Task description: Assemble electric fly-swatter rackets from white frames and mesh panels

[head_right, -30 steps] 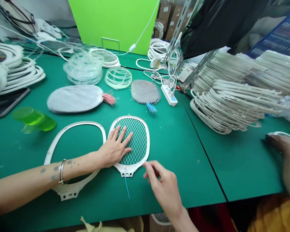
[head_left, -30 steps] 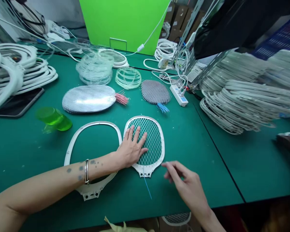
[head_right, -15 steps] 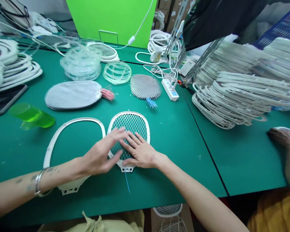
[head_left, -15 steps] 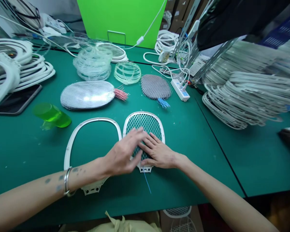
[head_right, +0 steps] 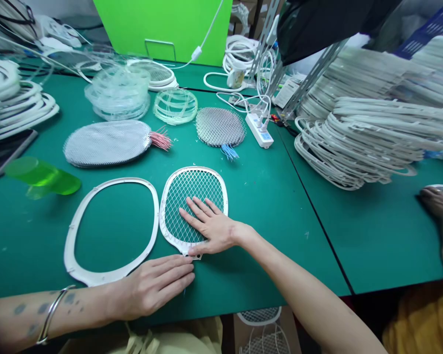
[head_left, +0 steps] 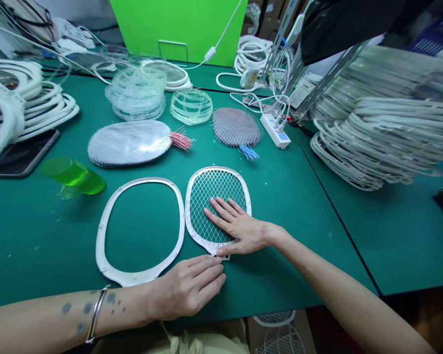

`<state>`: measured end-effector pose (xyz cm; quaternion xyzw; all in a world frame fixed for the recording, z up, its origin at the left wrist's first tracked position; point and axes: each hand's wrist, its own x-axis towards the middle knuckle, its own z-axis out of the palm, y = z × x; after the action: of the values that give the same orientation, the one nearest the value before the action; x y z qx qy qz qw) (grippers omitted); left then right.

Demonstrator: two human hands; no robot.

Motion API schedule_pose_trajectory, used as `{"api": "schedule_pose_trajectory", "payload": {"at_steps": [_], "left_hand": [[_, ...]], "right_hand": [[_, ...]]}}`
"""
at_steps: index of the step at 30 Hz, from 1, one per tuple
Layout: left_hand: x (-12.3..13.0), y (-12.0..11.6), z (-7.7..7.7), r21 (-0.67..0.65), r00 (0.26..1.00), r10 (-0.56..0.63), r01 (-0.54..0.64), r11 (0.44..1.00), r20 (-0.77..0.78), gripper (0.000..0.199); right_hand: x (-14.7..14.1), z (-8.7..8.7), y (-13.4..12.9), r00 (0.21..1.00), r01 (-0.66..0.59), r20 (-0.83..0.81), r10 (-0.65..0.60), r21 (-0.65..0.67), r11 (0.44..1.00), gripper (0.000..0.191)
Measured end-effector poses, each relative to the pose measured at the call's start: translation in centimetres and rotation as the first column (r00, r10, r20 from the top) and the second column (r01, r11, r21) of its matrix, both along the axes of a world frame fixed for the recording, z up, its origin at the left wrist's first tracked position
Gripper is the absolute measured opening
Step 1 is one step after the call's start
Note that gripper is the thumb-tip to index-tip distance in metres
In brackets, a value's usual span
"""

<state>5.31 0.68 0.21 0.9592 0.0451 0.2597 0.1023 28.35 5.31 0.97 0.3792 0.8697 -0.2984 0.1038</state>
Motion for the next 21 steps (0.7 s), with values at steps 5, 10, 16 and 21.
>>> {"api": "schedule_pose_trajectory", "payload": {"at_steps": [5,10,16,21], "left_hand": [[0.5,-0.9,0.1,-0.021,0.998,0.055,-0.054,0.998,0.011,0.026],[1.7,-0.8,0.2,-0.329,0.975,0.224,-0.213,0.92,-0.002,0.022],[1.6,-1.2,-0.5,-0.261,0.983,0.179,-0.163,0.951,0.038,0.023],[0.1,0.7,1.3,-0.444,0.987,-0.097,0.03,0.896,-0.129,0.022]], "right_hand": [[0.0,0.0,0.0,1.0,0.015,-0.002,-0.015,-0.006,1.0,0.096],[-0.1,-0.4,0.0,1.0,0.026,0.012,-0.026,-0.001,1.0,0.098],[-0.3,-0.7,-0.1,0.999,0.033,0.032,-0.033,0.01,0.999,0.101],[-0.3,-0.5,-0.2,0.999,0.044,0.011,-0.044,0.005,0.999,0.101]]}}
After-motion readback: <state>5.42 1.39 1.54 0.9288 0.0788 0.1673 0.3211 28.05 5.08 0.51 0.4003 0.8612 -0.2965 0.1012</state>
